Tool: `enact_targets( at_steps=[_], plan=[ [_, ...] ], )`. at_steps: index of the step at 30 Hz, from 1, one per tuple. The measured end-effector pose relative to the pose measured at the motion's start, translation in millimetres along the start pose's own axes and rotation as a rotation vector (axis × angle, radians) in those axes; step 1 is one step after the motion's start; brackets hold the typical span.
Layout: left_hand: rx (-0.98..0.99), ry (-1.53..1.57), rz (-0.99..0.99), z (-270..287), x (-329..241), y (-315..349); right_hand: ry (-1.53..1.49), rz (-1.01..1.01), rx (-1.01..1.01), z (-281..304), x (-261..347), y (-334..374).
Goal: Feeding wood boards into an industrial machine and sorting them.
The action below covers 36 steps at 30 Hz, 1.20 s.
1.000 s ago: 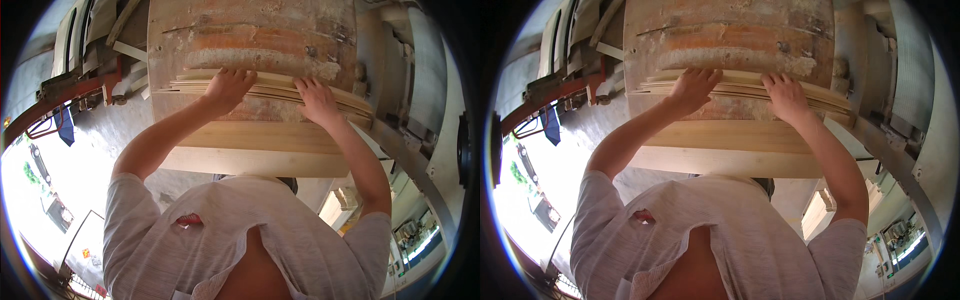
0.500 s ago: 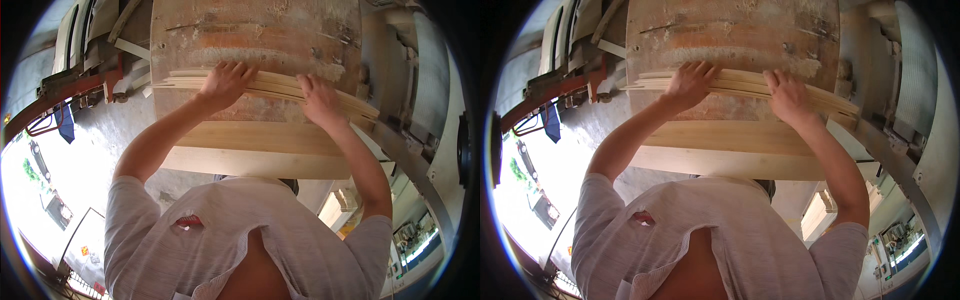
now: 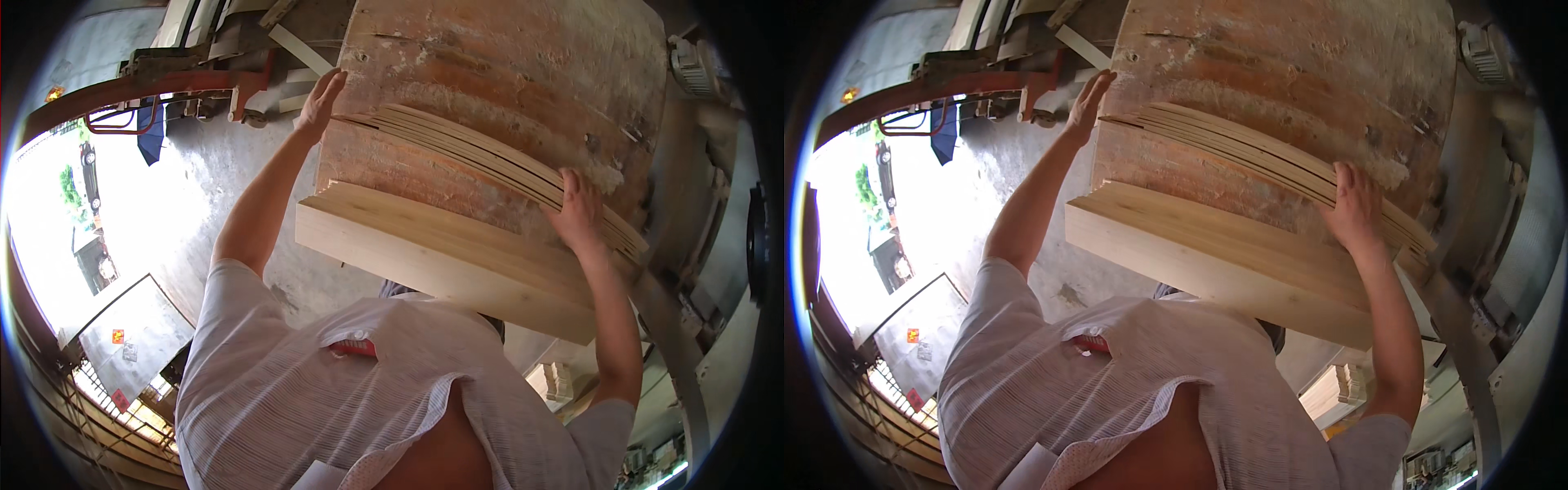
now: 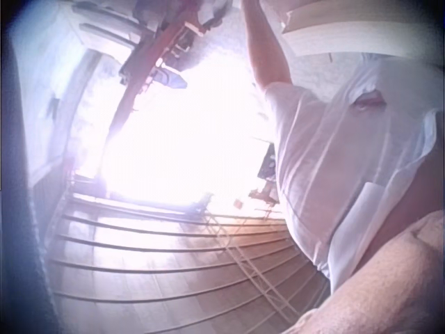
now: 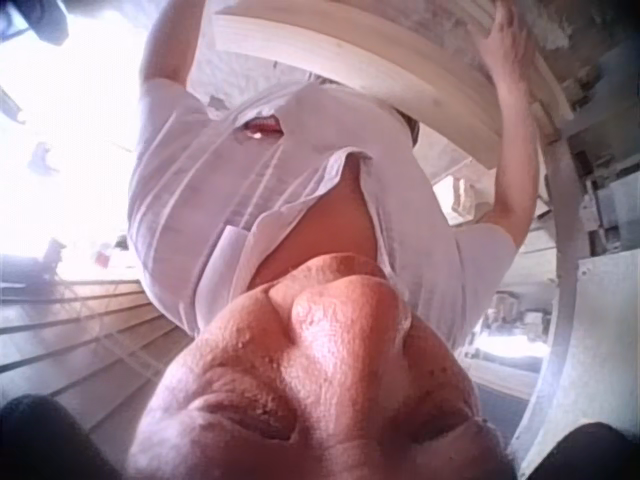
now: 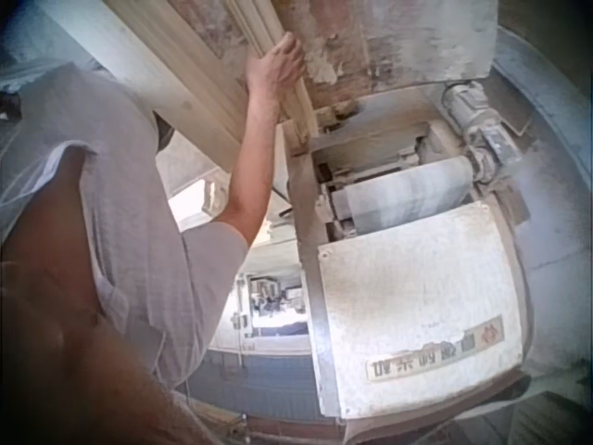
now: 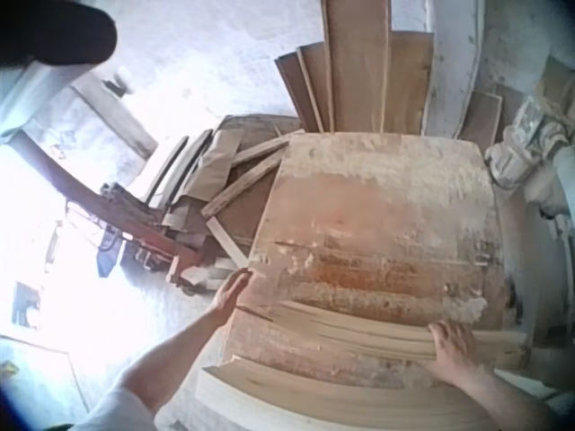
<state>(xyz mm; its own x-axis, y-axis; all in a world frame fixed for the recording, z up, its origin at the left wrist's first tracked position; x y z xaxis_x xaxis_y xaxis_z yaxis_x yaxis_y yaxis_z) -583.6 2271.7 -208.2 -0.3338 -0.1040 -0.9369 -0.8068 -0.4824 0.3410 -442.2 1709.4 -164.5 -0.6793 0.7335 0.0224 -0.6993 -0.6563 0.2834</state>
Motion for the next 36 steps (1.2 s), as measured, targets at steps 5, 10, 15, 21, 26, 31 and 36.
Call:
enact_targets(
  at_steps=[5, 10, 15, 21, 26, 31, 36],
  plan=[
    [0.160, 0.294, 0.165, -59.0, 4.0, 20.3, -0.007, -0.024, 0.005, 4.4, 5.5, 8.2],
    [0.128, 0.316, 0.154, -109.2, 0.9, 37.6, 0.060, -0.023, 0.022, 9.7, 11.3, -1.2],
    [0.119, 0.285, 0.137, -108.4, -0.6, 43.3, 0.152, 0.025, -0.021, 4.4, 14.5, -4.9],
    [0.350, -0.026, 0.089, -96.9, -2.4, 41.6, 0.007, -0.020, 0.070, -12.0, -5.5, -10.4],
    [0.455, -0.409, -0.213, -95.9, 4.6, 48.4, 0.019, -0.022, -0.017, -0.4, -1.5, 6.3],
    [0.327, -0.572, -0.303, -80.8, 14.7, 46.0, -0.191, 0.092, -0.328, 11.3, -12.7, 12.9],
    [0.328, -0.473, -0.225, -89.2, 24.7, 49.4, -0.154, -0.564, -0.493, -15.9, -151.6, 71.1]
  ],
)
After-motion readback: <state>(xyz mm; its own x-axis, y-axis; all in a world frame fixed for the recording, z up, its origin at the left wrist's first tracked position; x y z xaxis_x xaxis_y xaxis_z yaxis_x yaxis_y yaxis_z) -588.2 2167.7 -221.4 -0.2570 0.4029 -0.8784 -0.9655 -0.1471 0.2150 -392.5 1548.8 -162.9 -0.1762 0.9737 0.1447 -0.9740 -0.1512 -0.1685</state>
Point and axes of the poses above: each hand's wrist, its own y-axis away from the middle knuckle, its own z-axis out of the back of the hand, x = y × z, the point moved 1 cm from there along -y, towards the middle knuckle, and after that the axes turned 14 degrees about y, right-handed, at the moved point
